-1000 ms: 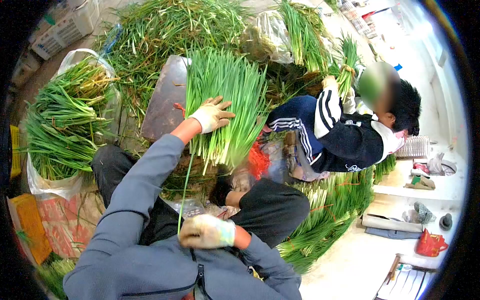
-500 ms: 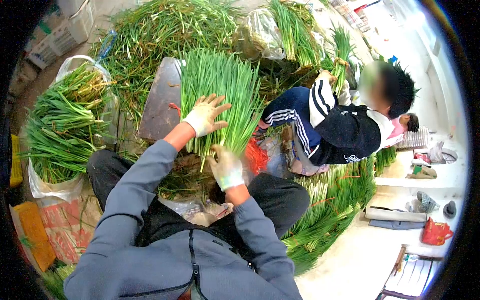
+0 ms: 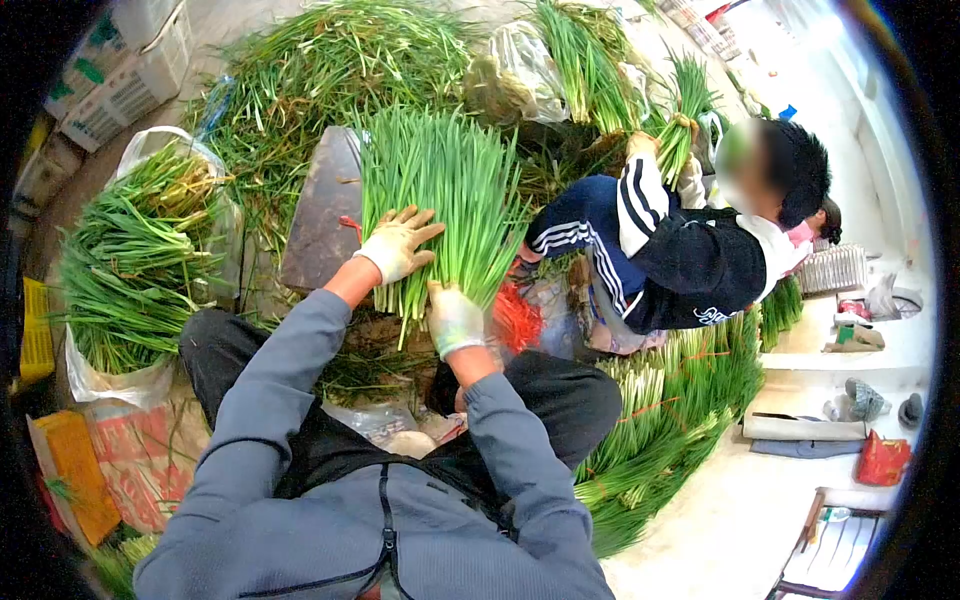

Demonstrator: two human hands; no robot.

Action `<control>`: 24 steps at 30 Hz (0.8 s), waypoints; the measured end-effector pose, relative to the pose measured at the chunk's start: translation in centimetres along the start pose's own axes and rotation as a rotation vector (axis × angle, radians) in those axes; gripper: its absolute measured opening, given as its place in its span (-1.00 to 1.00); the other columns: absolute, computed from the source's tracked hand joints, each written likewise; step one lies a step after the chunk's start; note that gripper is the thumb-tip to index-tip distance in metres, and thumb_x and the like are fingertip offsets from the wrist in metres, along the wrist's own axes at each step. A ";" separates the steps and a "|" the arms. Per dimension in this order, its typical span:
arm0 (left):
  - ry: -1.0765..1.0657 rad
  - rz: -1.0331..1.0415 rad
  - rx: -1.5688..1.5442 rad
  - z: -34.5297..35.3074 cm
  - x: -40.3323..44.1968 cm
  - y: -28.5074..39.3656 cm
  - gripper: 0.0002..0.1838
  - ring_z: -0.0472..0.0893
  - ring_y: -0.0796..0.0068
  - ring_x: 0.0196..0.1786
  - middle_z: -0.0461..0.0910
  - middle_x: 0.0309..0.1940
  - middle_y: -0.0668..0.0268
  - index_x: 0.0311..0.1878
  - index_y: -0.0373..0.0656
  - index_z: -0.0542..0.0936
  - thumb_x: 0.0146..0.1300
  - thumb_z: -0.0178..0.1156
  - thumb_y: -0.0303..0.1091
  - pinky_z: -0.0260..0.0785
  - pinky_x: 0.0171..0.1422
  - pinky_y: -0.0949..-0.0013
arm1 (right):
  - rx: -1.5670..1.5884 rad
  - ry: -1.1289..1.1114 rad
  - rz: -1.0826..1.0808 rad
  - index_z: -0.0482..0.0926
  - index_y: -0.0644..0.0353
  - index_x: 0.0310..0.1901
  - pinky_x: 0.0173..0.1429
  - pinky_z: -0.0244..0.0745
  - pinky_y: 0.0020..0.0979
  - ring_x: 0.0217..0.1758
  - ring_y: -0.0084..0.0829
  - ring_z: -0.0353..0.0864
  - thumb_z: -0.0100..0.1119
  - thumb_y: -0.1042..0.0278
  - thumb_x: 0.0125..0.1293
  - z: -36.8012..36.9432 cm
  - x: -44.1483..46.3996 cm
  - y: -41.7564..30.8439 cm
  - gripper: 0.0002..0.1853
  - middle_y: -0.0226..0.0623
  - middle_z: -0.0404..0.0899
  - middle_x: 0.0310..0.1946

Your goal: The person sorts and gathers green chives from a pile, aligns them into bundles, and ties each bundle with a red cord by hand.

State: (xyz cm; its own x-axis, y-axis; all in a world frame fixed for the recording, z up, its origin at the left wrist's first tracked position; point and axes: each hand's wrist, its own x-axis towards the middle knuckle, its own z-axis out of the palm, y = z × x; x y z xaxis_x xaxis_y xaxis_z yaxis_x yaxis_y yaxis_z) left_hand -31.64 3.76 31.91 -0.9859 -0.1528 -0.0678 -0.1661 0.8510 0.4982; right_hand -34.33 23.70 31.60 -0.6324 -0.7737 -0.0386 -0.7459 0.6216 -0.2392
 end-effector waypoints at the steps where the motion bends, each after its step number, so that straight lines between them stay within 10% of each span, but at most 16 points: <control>1: -0.006 0.002 0.000 0.1 0.1 0.0 -0.35 0.07 0.10 0.65 0.14 0.62 0.26 0.53 0.19 0.34 0.41 0.15 0.03 -0.19 0.70 -0.03 | -0.094 -0.036 0.015 0.65 0.07 0.02 -0.06 0.61 -0.13 -0.14 -0.01 0.68 0.31 0.27 0.21 0.6 0.3 0.2 -0.68 -0.11 0.67 -0.19; 7: -0.005 -0.001 -0.017 0.2 0.1 -0.4 -0.37 0.08 0.10 0.65 0.15 0.61 0.25 0.52 0.17 0.36 0.41 0.15 0.02 -0.18 0.70 -0.04 | 0.332 0.018 -0.149 0.73 0.10 -0.20 -0.03 0.59 -0.15 -0.12 -0.13 0.67 0.26 0.16 0.30 -2.7 -1.5 0.1 -0.78 -0.19 0.69 -0.20; 13: -0.031 0.004 -0.012 0.4 0.4 0.0 -0.39 0.04 0.14 0.66 0.13 0.62 0.28 0.51 0.22 0.36 0.43 0.11 0.03 -0.19 0.70 -0.05 | 0.880 -0.097 -0.087 0.66 0.23 -0.19 0.07 0.53 -0.42 -0.01 -0.41 0.63 0.35 0.59 0.21 -8.6 -8.1 -2.1 -0.86 -0.18 0.64 0.05; 17: -0.035 -0.014 -0.002 0.2 0.3 0.2 -0.39 0.03 0.16 0.67 0.13 0.62 0.29 0.51 0.25 0.36 0.42 0.12 0.04 -0.20 0.70 -0.05 | 0.790 0.014 0.258 0.67 0.18 -0.15 0.04 0.60 -0.26 -0.07 -0.19 0.74 0.29 0.29 0.26 -5.2 -6.9 0.6 -0.80 -0.15 0.73 -0.08; 24: -0.020 -0.045 0.014 0.2 0.5 0.7 -0.39 0.07 0.10 0.65 0.14 0.62 0.27 0.49 0.22 0.40 0.38 0.18 0.01 -0.15 0.69 -0.07 | 0.227 0.056 -0.093 0.65 0.17 -0.18 -0.04 0.60 -0.14 -0.16 0.01 0.68 0.26 0.42 0.22 -3.2 -3.4 -0.2 -0.85 -0.03 0.67 -0.24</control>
State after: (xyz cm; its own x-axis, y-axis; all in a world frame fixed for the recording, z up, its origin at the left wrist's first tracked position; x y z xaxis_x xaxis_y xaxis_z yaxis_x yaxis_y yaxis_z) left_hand -32.22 4.37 32.02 -0.9777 -0.1808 -0.1068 -0.2099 0.8504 0.4824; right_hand -32.64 26.58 34.86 -0.5782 -0.8146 0.0459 -0.7396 0.4996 -0.4510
